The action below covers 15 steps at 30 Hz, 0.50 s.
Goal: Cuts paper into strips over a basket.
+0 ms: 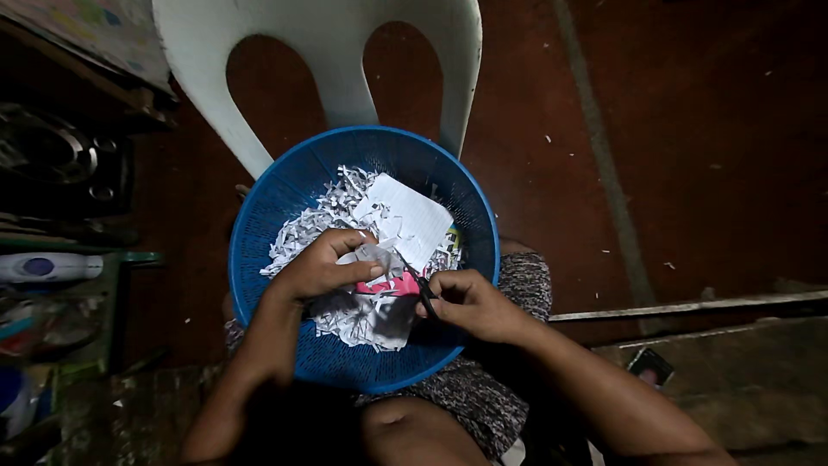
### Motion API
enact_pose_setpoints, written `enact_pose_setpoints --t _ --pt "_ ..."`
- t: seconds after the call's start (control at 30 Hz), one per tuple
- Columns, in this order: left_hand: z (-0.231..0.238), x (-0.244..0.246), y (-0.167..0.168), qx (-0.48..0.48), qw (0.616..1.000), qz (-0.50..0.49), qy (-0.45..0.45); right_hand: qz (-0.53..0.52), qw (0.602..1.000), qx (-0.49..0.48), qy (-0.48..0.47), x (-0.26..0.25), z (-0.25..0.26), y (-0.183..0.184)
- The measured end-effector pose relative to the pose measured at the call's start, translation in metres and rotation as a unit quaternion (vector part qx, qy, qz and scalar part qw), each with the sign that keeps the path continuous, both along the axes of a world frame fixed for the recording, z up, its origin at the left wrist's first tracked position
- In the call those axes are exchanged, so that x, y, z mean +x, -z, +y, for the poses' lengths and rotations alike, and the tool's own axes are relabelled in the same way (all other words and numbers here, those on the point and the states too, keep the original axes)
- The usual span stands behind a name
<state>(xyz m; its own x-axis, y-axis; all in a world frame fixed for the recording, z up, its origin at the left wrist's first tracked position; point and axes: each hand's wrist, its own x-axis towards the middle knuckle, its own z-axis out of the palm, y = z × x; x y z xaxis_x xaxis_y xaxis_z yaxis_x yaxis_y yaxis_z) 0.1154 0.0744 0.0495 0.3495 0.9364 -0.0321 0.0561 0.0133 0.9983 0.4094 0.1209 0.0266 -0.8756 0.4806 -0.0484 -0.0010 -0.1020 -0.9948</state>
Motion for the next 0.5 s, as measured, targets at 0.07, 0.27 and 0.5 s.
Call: enact_pose_setpoints --t 0.07,0.27,0.5 --pt "0.0001 -0.0004 0.0002 -0.003 1.0 -0.013 -0.005 0.001 1.0 -0.003 0.001 0.0003 0.0 -0.0005" --pt "0.0011 -0.0008 0.0014 0.004 1.0 -0.019 0.012 -0.006 0.999 -0.018 -0.039 0.0019 0.0028 -0.0021" --pt "0.0012 0.0003 0.0009 0.009 0.998 0.022 0.056 -0.004 0.998 -0.025 -0.063 0.0016 0.0034 -0.0015"
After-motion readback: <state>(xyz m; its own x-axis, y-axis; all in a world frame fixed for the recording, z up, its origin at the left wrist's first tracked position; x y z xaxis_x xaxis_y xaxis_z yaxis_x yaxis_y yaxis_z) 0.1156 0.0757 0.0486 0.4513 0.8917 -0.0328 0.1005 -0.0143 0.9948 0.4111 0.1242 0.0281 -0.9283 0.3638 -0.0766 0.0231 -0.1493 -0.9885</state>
